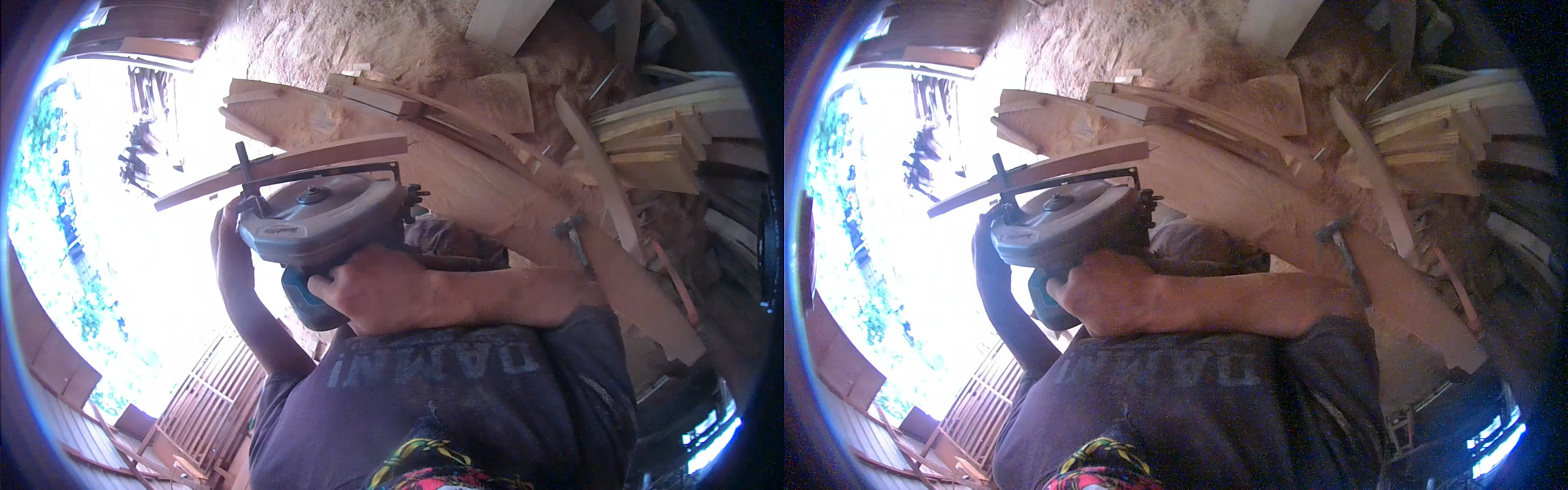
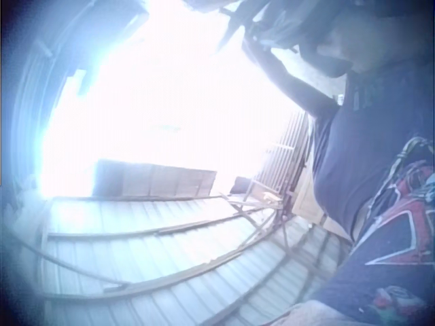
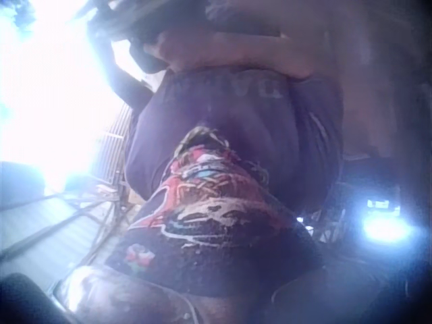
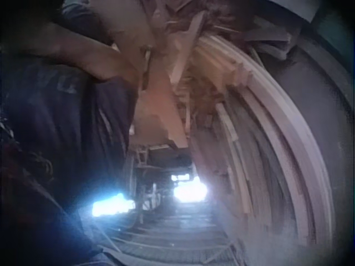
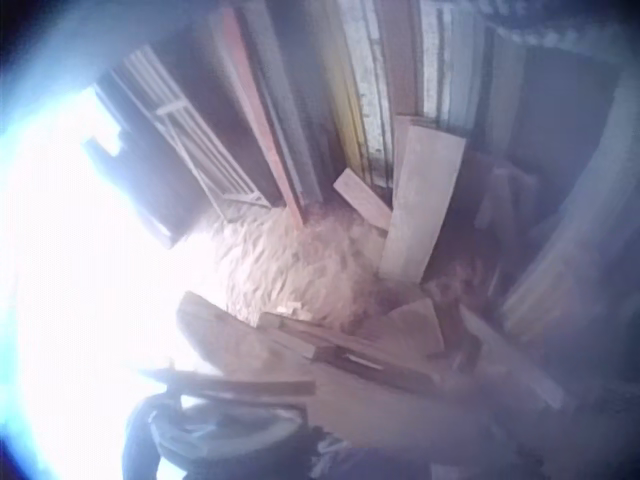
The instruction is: The person uses a circular saw to cut a long wooden plank into smaller pieces. They repeatedly position the plank, cut it, and move the cut pieces aside. The person also uses a pencil to mark the wood before cutting.
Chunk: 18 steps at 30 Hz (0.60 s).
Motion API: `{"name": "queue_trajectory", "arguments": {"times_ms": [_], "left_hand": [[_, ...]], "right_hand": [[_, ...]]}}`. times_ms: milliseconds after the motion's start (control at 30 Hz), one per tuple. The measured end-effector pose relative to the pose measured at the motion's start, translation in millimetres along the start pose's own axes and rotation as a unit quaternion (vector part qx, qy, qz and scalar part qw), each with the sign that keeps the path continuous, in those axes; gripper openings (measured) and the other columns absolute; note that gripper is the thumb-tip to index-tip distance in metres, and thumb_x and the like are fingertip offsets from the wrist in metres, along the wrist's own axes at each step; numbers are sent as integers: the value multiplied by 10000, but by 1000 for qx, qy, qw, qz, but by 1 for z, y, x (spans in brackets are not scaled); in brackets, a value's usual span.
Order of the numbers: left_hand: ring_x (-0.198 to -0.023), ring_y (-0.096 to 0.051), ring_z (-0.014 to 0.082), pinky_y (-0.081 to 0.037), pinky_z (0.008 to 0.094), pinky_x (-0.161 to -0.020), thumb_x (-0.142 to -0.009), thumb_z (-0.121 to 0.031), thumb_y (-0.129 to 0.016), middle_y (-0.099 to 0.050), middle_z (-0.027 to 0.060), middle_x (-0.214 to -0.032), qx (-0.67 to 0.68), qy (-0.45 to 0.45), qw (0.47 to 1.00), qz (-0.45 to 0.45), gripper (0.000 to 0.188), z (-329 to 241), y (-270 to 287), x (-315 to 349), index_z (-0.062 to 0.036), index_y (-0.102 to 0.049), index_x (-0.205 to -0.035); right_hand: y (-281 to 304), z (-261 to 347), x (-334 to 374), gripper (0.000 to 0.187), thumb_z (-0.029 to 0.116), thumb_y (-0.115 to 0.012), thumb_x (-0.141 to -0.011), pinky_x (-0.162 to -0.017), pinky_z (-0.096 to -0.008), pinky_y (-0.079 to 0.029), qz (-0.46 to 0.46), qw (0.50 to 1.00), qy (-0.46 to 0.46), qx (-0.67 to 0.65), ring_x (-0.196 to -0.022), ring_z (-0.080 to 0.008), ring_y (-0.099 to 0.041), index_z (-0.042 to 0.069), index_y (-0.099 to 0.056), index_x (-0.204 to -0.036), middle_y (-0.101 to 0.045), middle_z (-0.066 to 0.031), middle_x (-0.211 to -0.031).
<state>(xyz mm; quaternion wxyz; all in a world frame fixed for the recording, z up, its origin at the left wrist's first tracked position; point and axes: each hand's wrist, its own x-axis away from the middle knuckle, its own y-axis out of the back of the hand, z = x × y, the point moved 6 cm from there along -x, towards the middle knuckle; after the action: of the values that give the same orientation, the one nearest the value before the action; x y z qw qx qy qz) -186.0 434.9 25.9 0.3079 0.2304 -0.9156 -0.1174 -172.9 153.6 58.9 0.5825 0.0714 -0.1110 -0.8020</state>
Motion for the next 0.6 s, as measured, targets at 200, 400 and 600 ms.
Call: {"name": "queue_trajectory", "arguments": {"times_ms": [200,400,600], "left_hand": [[-1032,-642,159,-478,327,-926,-1103,-416,-576,-717,75,-1164,-20,-3,999,46,481,-29,-27,10,-9,-693,-1330],[-1053,-655,174,-504,355,-941,-1067,-482,-631,-728,56,-1172,-92,-15,992,83,525,-28,-60,-3,-45,-696,-1351],[-1044,-657,133,-486,332,-955,-1060,-477,-663,-739,72,-1124,-73,-41,981,176,518,-53,-128,-3,-29,-711,-1317]], "right_hand": [[3,17,12,331,124,-737,-861,-837,-546,-627,-48,998,-23,-26,-880,-439,-784,-46,-649,-1131,-756,-299,-900],[3,9,41,390,152,-793,-846,-839,-552,-622,-93,993,-69,-33,-911,-440,-776,-26,-636,-1156,-764,-273,-952],[13,-4,68,586,275,-856,-772,-810,-532,-620,-157,981,-110,-7,-885,-419,-768,21,-642,-1255,-759,-225,-975]]}}
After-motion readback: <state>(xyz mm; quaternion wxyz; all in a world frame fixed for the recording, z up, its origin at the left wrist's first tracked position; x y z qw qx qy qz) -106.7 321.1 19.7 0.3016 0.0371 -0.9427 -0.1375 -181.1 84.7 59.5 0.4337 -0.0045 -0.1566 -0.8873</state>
